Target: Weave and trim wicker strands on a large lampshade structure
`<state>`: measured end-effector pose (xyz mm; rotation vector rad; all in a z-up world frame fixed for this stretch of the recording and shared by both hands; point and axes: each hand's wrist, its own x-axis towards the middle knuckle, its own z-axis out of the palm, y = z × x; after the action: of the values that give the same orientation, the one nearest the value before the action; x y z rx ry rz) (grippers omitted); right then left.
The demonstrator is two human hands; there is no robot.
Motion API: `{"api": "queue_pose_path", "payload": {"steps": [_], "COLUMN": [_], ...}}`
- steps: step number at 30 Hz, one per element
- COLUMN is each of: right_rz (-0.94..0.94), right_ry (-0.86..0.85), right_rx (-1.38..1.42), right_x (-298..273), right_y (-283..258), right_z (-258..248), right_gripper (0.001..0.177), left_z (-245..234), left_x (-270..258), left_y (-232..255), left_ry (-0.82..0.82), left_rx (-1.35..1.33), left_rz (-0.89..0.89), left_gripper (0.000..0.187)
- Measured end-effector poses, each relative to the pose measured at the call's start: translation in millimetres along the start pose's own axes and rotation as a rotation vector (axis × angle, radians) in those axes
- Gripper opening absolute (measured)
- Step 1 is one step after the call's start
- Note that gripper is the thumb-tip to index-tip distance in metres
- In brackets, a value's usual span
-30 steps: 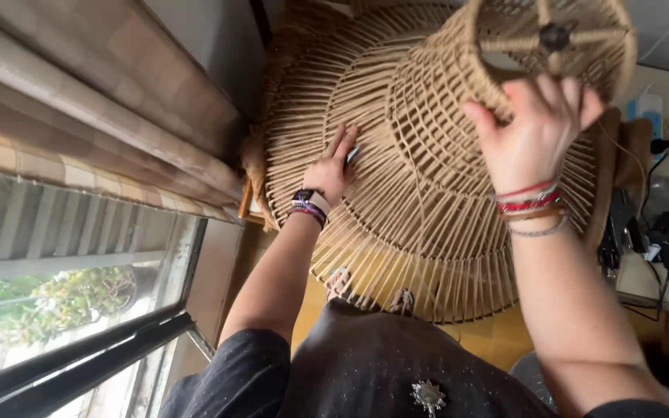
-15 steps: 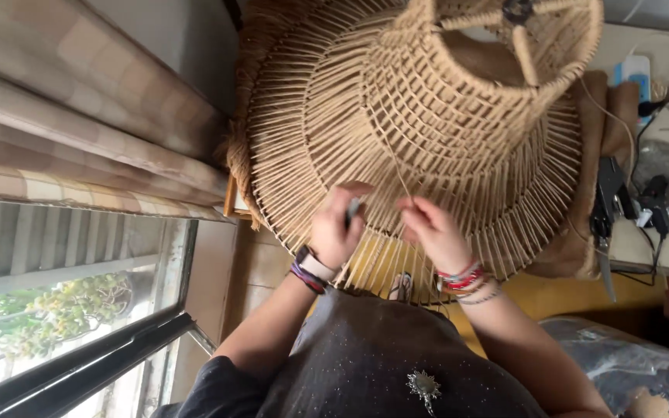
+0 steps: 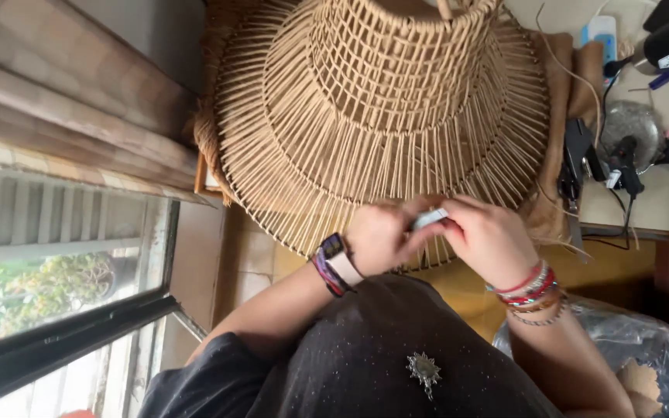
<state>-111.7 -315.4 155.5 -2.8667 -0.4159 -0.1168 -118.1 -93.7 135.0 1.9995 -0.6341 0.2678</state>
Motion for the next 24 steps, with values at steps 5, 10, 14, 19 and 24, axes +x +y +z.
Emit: {"api": "queue_pose_path", "payload": {"steps": [5,10,14,19,24], "right_rz": [0.004,-0.144,-0.518,-0.265,-0.314], "right_ry": [-0.148,-0.022,-0.113,-0.089,0.107], "right_rx": [0.125,-0.013,0.184,0.334,0.105], "right_x": [-4.4,8.7,25.9,36.4,51.3], "right_y": [41.4,35.1,-37.6,3.4,-2.1], "right_z": [-36.4,-54.7,-23.3,-57.1,-56.5], "right_gripper": [0.022,0.018,0.005,0.016,0.014], "left_z": [-30.7,-58.1,-22.2,-78.7,-114.4], "left_x": [-42.9,-67.8,-16.8,-55.6,-62.6], "left_y": [-76.7,-64.9,55.6,-24.3,-22.6], "left_ry": [-0.209,-0.399,0.053,-0.053,0.022], "left_rx": [0.591,0.76,0.298,0.715,0.901], "left_rz": [-0.387,-0.677,-0.269,-0.644,-0.933], "left_gripper": [0.026,0.025,0.038,0.026,0.032]}}
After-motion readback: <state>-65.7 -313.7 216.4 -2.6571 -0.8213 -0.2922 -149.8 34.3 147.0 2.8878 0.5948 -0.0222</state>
